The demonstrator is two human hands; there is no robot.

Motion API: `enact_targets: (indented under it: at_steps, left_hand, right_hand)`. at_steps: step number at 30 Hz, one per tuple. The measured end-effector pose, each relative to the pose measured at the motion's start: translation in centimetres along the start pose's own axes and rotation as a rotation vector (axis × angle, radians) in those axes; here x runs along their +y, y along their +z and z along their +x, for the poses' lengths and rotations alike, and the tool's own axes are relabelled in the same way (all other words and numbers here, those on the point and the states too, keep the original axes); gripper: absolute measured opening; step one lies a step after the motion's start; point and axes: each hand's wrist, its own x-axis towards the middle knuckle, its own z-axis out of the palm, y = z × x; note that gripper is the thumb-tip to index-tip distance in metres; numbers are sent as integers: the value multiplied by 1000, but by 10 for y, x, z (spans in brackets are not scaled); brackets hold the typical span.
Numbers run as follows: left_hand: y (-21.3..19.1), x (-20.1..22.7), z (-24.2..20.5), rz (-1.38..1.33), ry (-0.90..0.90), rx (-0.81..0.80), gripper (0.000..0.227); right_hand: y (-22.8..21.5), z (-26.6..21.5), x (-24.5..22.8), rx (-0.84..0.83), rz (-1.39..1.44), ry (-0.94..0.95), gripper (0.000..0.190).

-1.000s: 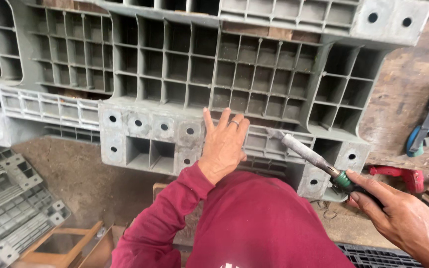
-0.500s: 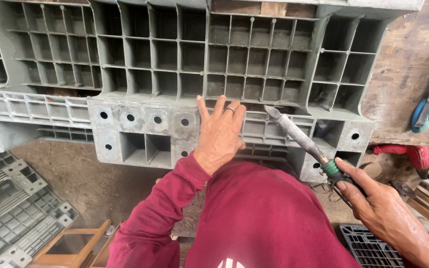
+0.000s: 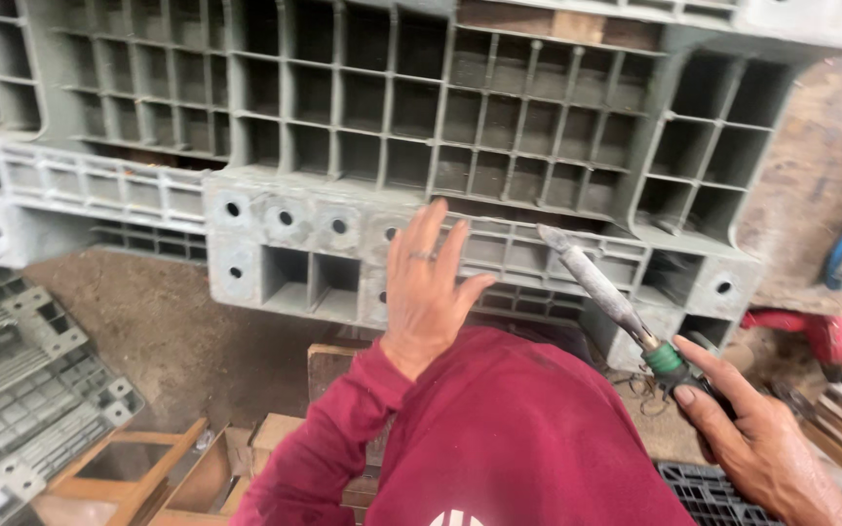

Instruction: The person uses a chisel to scrape the surface of a large grey plastic pallet. They systematically remove material from the grid-like structure and edges of the pallet, working on different sections throughout the clip.

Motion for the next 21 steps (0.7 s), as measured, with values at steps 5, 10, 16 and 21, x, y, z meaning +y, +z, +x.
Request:
enact_targets:
  at_steps: [5, 10, 16, 21]
  left_hand:
    - [-18, -25, -56, 96, -222, 167, 42]
    - [-24, -49, -71, 19, -252, 121, 41]
    - [-29, -67, -70, -37, -173, 74, 41]
    - [-17, -70, -48, 8, -186, 214, 38]
  right_hand:
    - [74, 34, 1, -87, 627, -65, 50]
    - [141, 53, -41, -75, 637, -183, 54]
    - [150, 19, -68, 163, 234, -359, 61]
    - [102, -9, -87, 338, -227, -623, 66]
